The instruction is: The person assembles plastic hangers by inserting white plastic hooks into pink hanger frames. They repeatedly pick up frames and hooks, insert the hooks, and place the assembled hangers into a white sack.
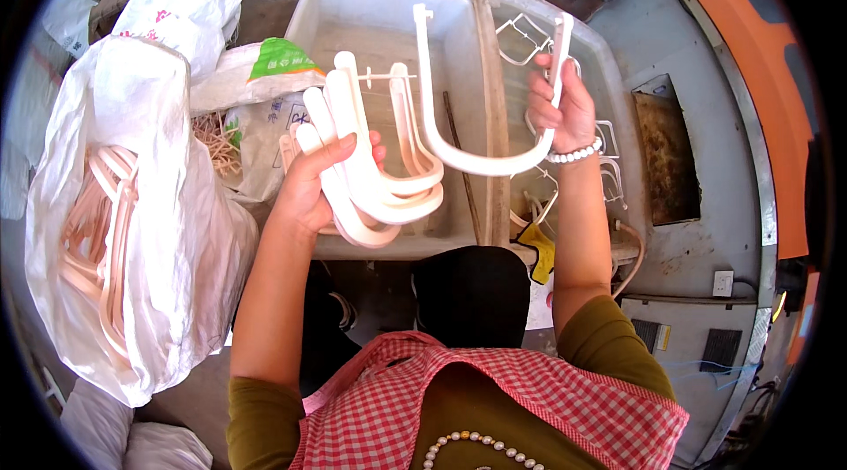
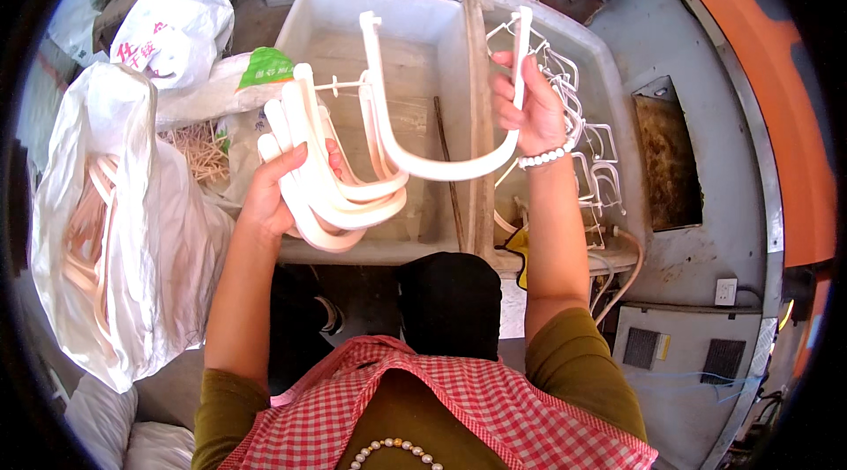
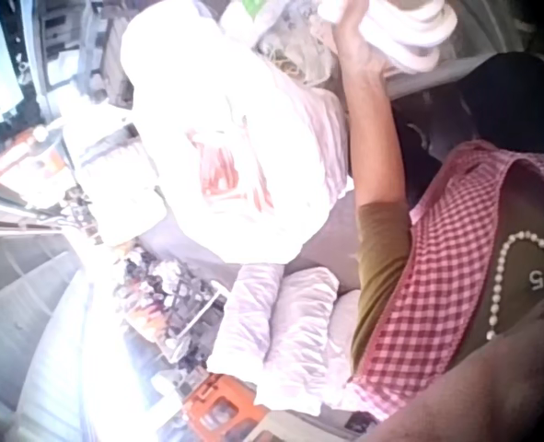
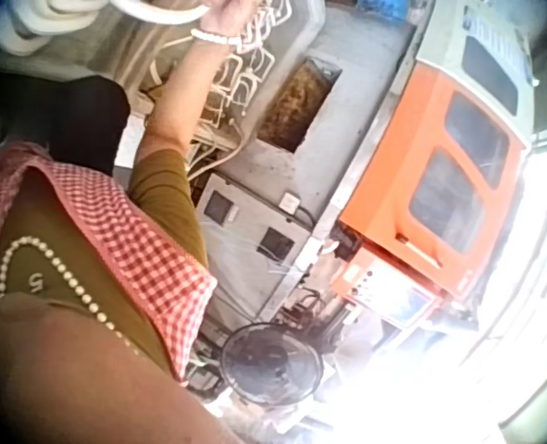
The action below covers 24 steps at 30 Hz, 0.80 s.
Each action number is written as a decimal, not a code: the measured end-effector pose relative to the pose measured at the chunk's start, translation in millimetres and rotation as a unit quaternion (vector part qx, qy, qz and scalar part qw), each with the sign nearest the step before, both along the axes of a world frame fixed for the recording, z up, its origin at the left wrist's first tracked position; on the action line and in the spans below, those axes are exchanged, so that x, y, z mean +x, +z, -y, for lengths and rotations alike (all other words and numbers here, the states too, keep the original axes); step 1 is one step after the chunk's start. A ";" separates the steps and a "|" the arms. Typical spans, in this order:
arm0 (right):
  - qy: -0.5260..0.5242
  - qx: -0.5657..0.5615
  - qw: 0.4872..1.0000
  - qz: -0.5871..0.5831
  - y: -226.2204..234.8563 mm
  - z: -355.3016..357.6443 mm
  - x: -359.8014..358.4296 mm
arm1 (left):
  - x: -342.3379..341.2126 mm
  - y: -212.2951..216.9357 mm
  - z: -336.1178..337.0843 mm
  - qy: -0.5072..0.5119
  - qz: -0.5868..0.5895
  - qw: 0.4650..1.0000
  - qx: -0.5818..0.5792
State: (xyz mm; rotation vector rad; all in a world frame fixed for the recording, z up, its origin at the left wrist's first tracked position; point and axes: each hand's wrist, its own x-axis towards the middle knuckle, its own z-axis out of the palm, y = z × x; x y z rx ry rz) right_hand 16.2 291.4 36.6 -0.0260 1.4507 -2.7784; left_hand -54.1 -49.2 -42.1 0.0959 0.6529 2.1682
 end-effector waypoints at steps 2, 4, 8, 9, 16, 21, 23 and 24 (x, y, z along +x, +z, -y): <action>0.024 -0.023 0.999 0.030 -16.8 8.2 -7.7 | 2.5 5.4 1.0 -0.020 -0.015 1.000 0.004; 0.076 0.050 0.987 0.131 -44.3 14.1 -14.1 | 5.0 2.9 -3.5 -0.036 -0.006 0.999 0.032; 0.099 0.105 0.969 0.202 -82.0 39.7 -17.9 | 9.7 0.1 -0.7 -0.085 -0.011 0.995 0.051; 0.094 0.116 0.968 0.202 -87.2 42.4 -18.8 | 9.5 -2.6 0.4 -0.100 -0.014 0.994 0.052; 0.051 0.201 0.951 0.229 -129.5 56.7 -36.3 | 20.4 15.1 -13.4 -0.094 -0.025 0.987 0.125; -0.131 0.507 0.845 0.105 -116.3 64.4 -43.8 | 20.4 11.0 -13.4 -0.111 -0.039 0.992 0.047; -0.259 0.649 0.714 -0.043 -105.7 68.3 -44.0 | 19.4 10.0 -12.4 -0.124 -0.067 0.990 0.001; -0.237 0.698 0.661 -0.138 -95.5 70.2 -45.6 | 23.3 14.2 -12.6 -0.110 -0.078 0.990 -0.031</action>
